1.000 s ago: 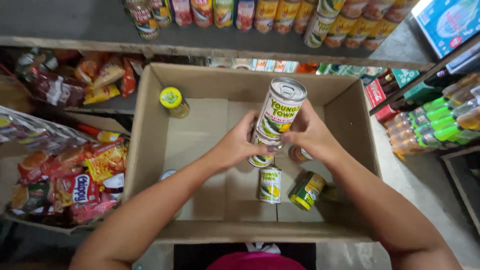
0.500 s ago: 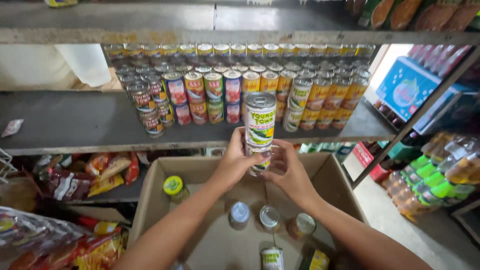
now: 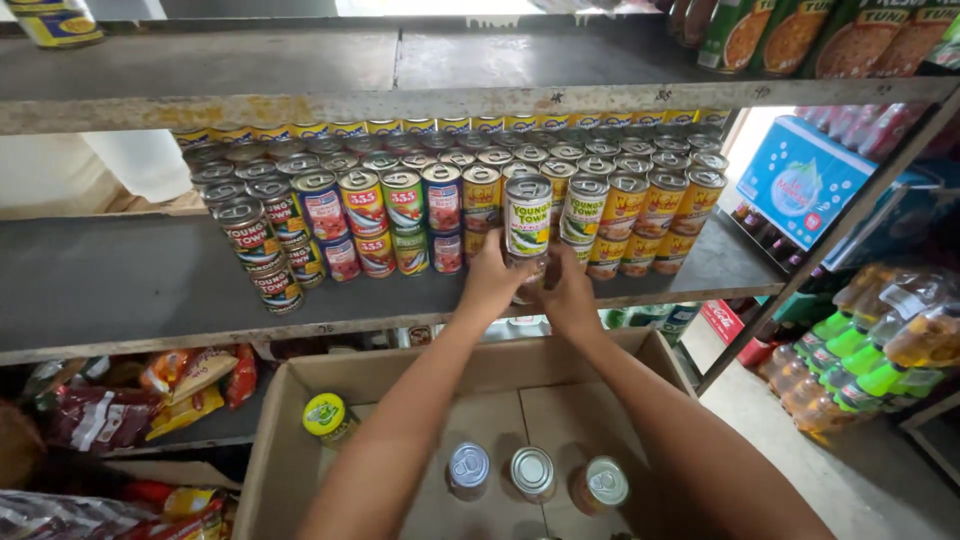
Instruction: Organizing and stocking canned goods onto a shelf from a cardboard box.
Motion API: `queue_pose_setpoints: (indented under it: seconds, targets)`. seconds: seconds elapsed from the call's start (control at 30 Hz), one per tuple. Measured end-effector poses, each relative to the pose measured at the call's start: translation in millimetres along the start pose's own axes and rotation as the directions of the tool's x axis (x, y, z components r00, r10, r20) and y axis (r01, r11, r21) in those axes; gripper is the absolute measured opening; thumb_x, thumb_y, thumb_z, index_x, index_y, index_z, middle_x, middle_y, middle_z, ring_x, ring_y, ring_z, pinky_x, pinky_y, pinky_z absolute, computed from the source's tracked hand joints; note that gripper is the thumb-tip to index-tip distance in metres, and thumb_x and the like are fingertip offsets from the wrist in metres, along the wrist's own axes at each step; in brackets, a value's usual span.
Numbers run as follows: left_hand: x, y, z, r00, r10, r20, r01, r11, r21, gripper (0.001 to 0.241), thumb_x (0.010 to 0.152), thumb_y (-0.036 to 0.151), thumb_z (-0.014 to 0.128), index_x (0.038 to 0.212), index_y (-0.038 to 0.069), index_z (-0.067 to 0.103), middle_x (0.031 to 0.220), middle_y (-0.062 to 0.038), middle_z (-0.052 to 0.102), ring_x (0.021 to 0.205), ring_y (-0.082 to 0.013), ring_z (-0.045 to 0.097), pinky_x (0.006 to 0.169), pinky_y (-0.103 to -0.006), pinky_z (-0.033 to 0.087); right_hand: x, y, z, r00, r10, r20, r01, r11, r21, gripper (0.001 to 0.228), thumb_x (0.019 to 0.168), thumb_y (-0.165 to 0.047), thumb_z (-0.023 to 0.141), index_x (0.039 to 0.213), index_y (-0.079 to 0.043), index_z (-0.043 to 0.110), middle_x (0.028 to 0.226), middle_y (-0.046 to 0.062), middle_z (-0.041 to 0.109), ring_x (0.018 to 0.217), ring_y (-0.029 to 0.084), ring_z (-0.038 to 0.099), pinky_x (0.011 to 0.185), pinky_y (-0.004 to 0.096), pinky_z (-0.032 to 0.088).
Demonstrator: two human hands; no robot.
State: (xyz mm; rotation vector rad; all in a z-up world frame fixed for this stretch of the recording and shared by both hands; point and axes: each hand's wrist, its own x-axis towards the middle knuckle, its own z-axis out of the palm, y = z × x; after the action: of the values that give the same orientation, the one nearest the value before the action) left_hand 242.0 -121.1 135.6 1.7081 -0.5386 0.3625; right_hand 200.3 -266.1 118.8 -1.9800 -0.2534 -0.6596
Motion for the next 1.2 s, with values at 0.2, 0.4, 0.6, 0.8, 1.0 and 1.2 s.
queue_pose_setpoints:
  seconds: [0.2,0.4,0.6,0.8,1.0,1.2]
  targets:
    - [8.6,-10.0,12.9,0.985,0.034,-0.168,-0.004,0.984,0.176,0.048,0.079,0.023,0.084,0.113,-0.003,0.063,0.105,-0.025,0.073,0.102,-0.0413,0.071,0.083,-0.0468,0.055,8.6,35.2,19.0,0.991,-0.094,-0.094,0.086,0.993,-0.081,0.059,0.075,-0.006,0.087,0.123,-0.002,0.052,0.085,0.008,0.064,0.071,0.017,0.061,0.065,0.034,0.052]
    - [16.3,-34.4,23.5,0.982,0.096,-0.164,-0.045,0.955,0.293,0.045,0.077,0.021,0.085,0.109,-0.004,0.065,0.102,-0.027,0.071,0.099,-0.0445,0.068,0.083,-0.0497,0.053,10.6,42.4,24.1,0.996,0.010,-0.090,-0.017,0.997,-0.077,0.053,0.076,-0.006,0.085,0.116,0.000,0.051,0.080,0.013,0.061,0.069,0.023,0.060,0.063,0.037,0.051]
    - [9.3,-51.9,34.2,0.969,0.162,-0.184,-0.086,0.927,0.364,0.057,0.074,0.015,0.085,0.119,-0.006,0.057,0.111,-0.030,0.066,0.107,-0.0474,0.063,0.090,-0.0515,0.051,7.4,45.7,21.0,0.996,-0.080,-0.043,0.074,0.990,-0.116,0.054,0.082,-0.003,0.074,0.128,0.002,0.047,0.104,0.025,0.069,0.095,0.043,0.070,0.078,0.047,0.055]
    - [-3.5,-45.1,35.5,0.988,-0.026,-0.154,0.089,0.903,0.420,0.049,0.083,0.012,0.080,0.121,-0.004,0.053,0.118,-0.031,0.062,0.112,-0.0508,0.060,0.090,-0.0543,0.050,-3.7,13.1,-8.7,0.983,-0.167,0.073,0.182,0.922,-0.342,0.061,0.083,0.000,0.068,0.137,0.008,0.042,0.122,0.038,0.059,0.115,0.056,0.056,0.094,0.056,0.049]
    - [15.7,-71.2,54.3,0.966,0.169,-0.196,-0.064,0.889,0.453,0.050,0.085,0.013,0.081,0.123,-0.004,0.054,0.119,-0.031,0.062,0.110,-0.0506,0.061,0.090,-0.0530,0.052,-28.0,2.6,-37.8,0.968,-0.176,0.180,0.238,0.875,-0.421,0.074,0.079,-0.004,0.068,0.144,0.010,0.036,0.130,0.036,0.055,0.122,0.052,0.054,0.101,0.054,0.047]
    - [11.1,-45.2,50.5,0.984,0.027,-0.174,0.033,0.943,0.332,0.074,0.078,0.019,0.084,0.135,-0.004,0.043,0.122,-0.030,0.061,0.113,-0.0513,0.059,0.090,-0.0534,0.050,-60.7,-28.3,-65.0,0.970,0.022,0.244,0.110,0.851,-0.514,0.067,0.085,-0.015,0.069,0.143,0.003,0.039,0.128,0.032,0.059,0.117,0.050,0.058,0.095,0.054,0.049]
